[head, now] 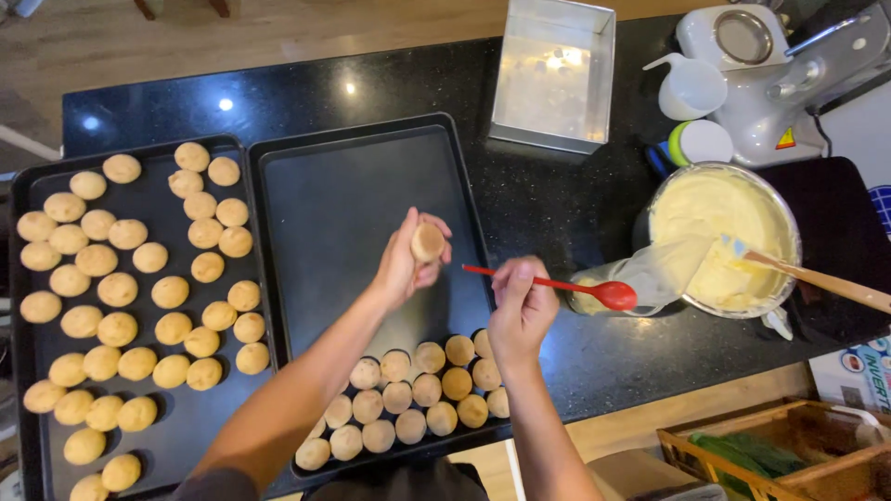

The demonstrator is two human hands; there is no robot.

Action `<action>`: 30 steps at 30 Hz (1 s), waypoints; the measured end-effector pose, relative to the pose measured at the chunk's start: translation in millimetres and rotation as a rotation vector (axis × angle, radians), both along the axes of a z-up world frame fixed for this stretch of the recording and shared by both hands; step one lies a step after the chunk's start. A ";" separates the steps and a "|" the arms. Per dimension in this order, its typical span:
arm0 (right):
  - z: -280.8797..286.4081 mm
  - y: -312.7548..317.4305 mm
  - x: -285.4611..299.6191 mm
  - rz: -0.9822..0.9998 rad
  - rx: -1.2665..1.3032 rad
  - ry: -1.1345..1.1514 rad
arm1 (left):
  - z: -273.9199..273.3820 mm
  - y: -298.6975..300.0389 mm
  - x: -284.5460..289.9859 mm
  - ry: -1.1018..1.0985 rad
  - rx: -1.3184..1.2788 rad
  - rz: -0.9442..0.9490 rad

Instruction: Filling baked cream puff shells with cream filling using a small spoon.

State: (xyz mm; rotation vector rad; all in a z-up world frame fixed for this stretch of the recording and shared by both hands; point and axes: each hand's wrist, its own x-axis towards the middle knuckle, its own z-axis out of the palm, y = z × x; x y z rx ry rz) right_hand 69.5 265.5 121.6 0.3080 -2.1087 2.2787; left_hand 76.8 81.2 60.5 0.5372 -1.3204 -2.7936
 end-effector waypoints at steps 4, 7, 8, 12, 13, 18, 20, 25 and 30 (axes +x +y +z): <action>43.6 -29.5 11.3 0.077 0.075 0.446 | 44.9 18.8 44.7 0.046 0.089 0.006; 55.4 -46.5 28.3 0.327 0.241 0.522 | 52.0 23.5 65.9 0.073 0.103 0.112; 54.5 -48.5 31.5 0.342 0.230 0.525 | 56.8 20.8 73.2 0.075 0.095 0.129; 50.7 -49.2 47.5 0.469 0.189 0.335 | 70.3 18.4 104.4 0.037 0.223 0.188; 49.6 -49.4 52.3 0.509 0.142 0.339 | 72.6 17.8 113.0 -0.018 0.293 0.171; 23.9 -58.0 86.0 0.473 0.253 0.652 | 40.7 19.7 142.4 -0.031 -0.530 0.388; 1.4 -62.5 94.0 0.409 0.370 0.619 | 24.8 16.2 150.2 -0.007 -1.015 0.442; -20.4 -66.0 112.2 0.421 -0.153 -0.125 | 9.0 -14.2 173.1 -0.307 -0.445 0.431; -39.3 -53.1 123.2 0.321 -0.136 -0.151 | -32.9 -44.6 218.7 -0.260 -1.509 0.214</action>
